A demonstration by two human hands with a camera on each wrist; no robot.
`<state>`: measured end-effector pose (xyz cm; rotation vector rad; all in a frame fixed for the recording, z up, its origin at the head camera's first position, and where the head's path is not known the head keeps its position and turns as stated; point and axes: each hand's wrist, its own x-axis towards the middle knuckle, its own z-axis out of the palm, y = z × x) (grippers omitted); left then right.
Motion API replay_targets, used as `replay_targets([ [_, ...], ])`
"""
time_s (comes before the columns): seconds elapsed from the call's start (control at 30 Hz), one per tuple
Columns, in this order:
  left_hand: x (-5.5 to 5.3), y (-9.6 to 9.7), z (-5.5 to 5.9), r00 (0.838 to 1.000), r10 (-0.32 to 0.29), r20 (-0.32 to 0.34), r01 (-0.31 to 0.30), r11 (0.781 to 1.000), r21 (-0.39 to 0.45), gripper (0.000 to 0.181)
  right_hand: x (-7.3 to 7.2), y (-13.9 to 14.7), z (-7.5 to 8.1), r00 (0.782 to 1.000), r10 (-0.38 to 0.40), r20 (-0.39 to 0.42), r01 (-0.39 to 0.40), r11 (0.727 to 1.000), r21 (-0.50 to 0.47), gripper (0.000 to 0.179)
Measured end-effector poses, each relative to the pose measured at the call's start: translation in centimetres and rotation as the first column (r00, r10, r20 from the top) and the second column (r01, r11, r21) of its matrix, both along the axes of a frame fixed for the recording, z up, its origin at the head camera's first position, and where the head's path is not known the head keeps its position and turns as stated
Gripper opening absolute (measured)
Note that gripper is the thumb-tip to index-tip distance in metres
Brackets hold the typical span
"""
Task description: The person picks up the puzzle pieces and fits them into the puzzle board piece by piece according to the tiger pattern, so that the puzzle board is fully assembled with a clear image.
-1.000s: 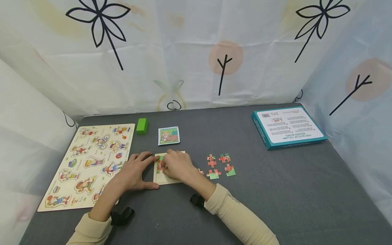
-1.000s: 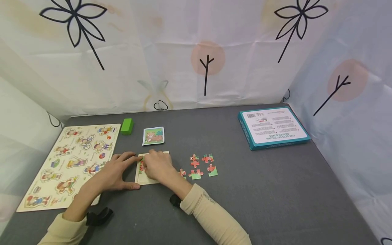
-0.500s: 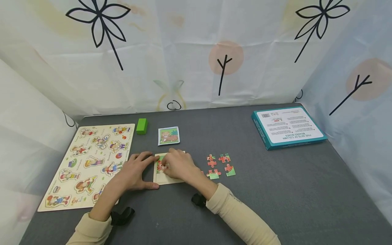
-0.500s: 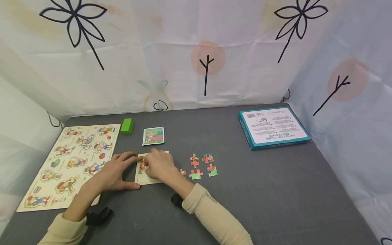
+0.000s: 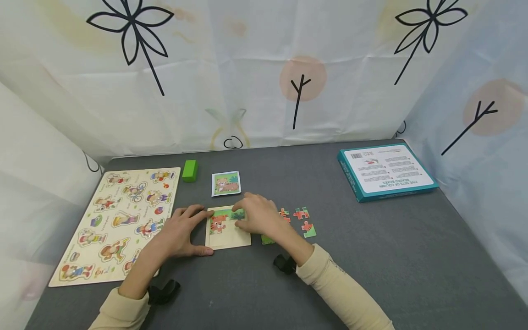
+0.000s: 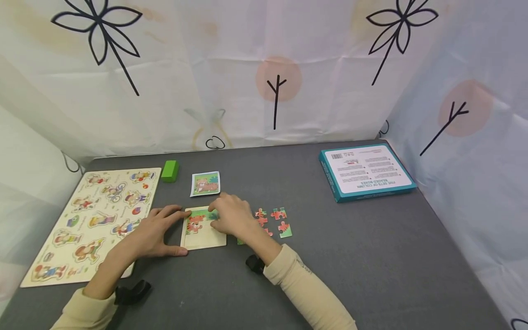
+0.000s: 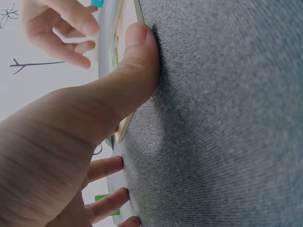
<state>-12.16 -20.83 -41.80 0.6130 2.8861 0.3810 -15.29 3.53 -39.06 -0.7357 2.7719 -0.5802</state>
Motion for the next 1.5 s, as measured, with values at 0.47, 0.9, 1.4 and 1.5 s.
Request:
replay_targets([
  [0.47, 0.0, 0.1, 0.0, 1.0, 0.02, 0.019, -0.02, 1.0, -0.001, 0.099, 0.3, 5.7, 0.1, 0.999, -0.049, 0.015, 0.049, 0.999, -0.017, 0.034],
  [0.9, -0.1, -0.1, -0.1, 0.999, 0.017, 0.028, -0.017, 1.0, -0.008, 0.1, 0.4, 8.8, -0.8, 0.992, -0.129, 0.007, 0.129, 0.991, 0.046, 0.032],
  [1.4, -0.1, -0.1, -0.2, 0.999, 0.018, 0.03, -0.018, 1.0, -0.016, 0.1, 0.4, 9.0, -1.2, 0.99, -0.14, 0.023, 0.139, 0.99, 0.038, 0.025],
  [1.5, -0.1, -0.1, -0.3, 0.999, 0.02, 0.032, -0.019, 1.0, -0.019, 0.101, 0.4, 8.9, -1.2, 0.99, -0.141, 0.025, 0.14, 0.989, 0.037, 0.024],
])
